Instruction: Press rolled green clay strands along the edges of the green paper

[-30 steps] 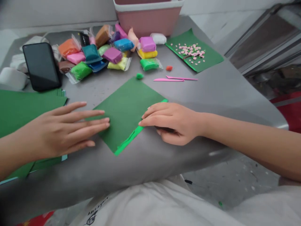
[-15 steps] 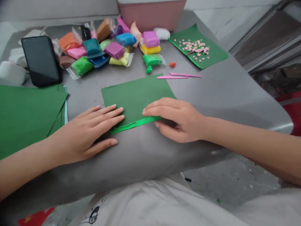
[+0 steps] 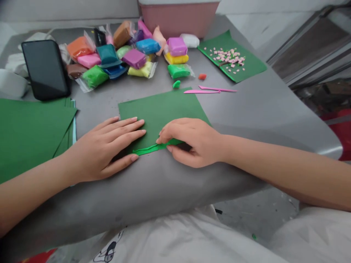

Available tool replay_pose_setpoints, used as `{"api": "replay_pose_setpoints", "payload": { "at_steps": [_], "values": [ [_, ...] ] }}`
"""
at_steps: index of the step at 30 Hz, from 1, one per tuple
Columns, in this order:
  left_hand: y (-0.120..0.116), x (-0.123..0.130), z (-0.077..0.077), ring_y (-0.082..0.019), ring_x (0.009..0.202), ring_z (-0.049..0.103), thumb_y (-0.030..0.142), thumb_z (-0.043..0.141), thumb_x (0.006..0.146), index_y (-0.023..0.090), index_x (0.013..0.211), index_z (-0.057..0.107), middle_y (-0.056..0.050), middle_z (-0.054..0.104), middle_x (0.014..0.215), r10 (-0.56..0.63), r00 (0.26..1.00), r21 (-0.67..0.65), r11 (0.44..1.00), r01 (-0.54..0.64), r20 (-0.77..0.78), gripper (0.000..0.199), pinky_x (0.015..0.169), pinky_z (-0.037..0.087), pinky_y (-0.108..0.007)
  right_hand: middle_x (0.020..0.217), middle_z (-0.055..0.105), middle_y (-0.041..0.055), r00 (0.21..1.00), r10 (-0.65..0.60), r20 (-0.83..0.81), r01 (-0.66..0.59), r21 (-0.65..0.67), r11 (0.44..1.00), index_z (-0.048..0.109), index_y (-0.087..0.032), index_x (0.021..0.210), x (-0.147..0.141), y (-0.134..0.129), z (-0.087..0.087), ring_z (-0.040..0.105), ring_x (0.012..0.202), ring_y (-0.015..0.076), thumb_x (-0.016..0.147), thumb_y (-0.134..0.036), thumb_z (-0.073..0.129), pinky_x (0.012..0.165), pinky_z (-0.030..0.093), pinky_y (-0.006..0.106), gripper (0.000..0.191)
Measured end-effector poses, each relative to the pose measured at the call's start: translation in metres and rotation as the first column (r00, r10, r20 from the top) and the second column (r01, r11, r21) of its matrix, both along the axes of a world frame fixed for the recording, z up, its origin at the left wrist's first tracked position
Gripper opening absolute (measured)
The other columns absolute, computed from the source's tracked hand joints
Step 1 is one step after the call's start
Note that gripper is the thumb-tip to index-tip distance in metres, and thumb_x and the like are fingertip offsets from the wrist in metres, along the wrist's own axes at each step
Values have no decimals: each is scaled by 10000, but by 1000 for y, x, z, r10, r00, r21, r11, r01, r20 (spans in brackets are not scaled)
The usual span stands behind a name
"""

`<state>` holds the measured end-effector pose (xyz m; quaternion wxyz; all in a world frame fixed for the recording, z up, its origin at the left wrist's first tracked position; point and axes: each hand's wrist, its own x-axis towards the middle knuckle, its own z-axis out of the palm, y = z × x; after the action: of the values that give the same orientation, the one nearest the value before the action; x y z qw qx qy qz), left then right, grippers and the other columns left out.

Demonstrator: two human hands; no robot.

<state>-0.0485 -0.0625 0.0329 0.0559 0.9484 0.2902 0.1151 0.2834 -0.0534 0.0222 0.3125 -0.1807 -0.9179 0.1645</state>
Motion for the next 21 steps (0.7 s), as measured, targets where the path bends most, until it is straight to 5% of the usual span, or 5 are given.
{"api": "replay_pose_setpoints", "payload": {
  "at_steps": [9,21],
  "values": [
    [0,-1,12,-372,1754,535,562,361,1262,123,1732,616,-192,572,1843,-19,998,-85,996,14,-65,692,1484,347,-614,1172,885,59,999,18,40,-23,139,990,694,-256,1336,-1,-1,-3,883,1184,197,1034,-51,633,1033,730,309,370],
    [7,1,25,-353,1742,553,430,303,1250,178,1729,650,-131,584,1843,5,995,-203,979,-24,-96,643,1500,296,-597,1190,896,79,997,25,67,-39,219,975,678,-251,1340,-2,-2,-3,889,1225,232,1029,-84,616,1018,741,346,358]
  ]
}}
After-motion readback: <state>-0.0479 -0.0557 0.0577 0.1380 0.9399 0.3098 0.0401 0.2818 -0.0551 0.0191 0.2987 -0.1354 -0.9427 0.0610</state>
